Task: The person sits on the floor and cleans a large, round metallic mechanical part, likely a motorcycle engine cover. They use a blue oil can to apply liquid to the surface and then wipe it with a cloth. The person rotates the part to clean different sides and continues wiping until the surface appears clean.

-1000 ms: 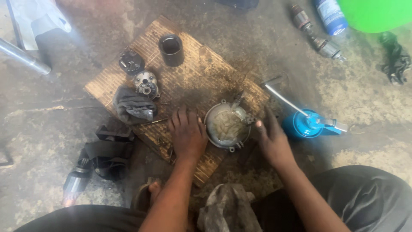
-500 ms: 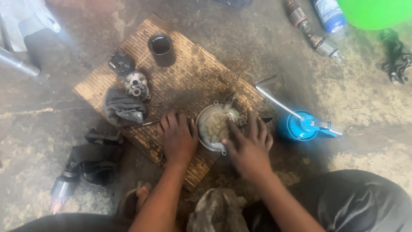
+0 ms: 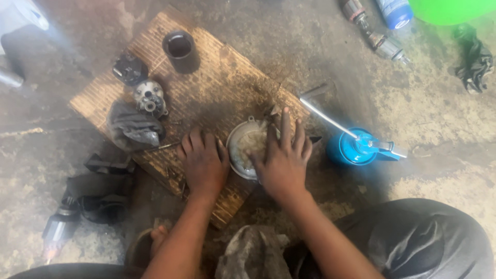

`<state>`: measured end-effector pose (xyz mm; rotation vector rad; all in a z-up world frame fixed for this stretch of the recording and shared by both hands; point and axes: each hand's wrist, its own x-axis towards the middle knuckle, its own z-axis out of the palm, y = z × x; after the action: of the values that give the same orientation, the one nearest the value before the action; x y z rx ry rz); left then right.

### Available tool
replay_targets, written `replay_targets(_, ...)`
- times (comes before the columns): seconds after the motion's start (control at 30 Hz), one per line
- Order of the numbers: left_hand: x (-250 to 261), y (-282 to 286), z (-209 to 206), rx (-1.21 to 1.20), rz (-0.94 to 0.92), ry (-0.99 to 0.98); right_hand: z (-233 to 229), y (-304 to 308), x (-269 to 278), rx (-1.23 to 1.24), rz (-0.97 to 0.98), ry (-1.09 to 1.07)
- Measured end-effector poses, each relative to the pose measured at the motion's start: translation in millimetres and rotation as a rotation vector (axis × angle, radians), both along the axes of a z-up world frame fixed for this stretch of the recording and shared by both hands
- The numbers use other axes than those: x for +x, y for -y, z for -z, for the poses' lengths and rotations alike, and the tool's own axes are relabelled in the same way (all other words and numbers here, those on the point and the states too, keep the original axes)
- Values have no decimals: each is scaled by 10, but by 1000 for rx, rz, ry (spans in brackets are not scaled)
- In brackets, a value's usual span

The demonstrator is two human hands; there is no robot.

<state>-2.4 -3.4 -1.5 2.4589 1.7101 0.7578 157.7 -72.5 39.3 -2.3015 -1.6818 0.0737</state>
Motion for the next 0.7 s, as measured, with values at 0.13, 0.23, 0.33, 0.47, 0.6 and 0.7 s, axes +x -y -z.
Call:
replay_targets(0.13,21,-70,-25,6,-16,1,-125,71,2,-90,61,-74)
replay_targets(0.23,19,-17,-3,-8,-7,-8,-84,-15,85,21,64,-69)
replay_targets(0.33,-9,7,7,-1,-15,12,-31,-3,25,-31,43,-52)
replay_targets(0.47,40,-74,-9,19,-24,13,-7,-113,85,-4,56,-70)
replay_targets(0.6,7,-9,-7,13,-2,18,97,-63,67,61,15,-96)
replay_targets(0.7,15,-20,-21,8,-14,22,57,79,48,-35,97,-199)
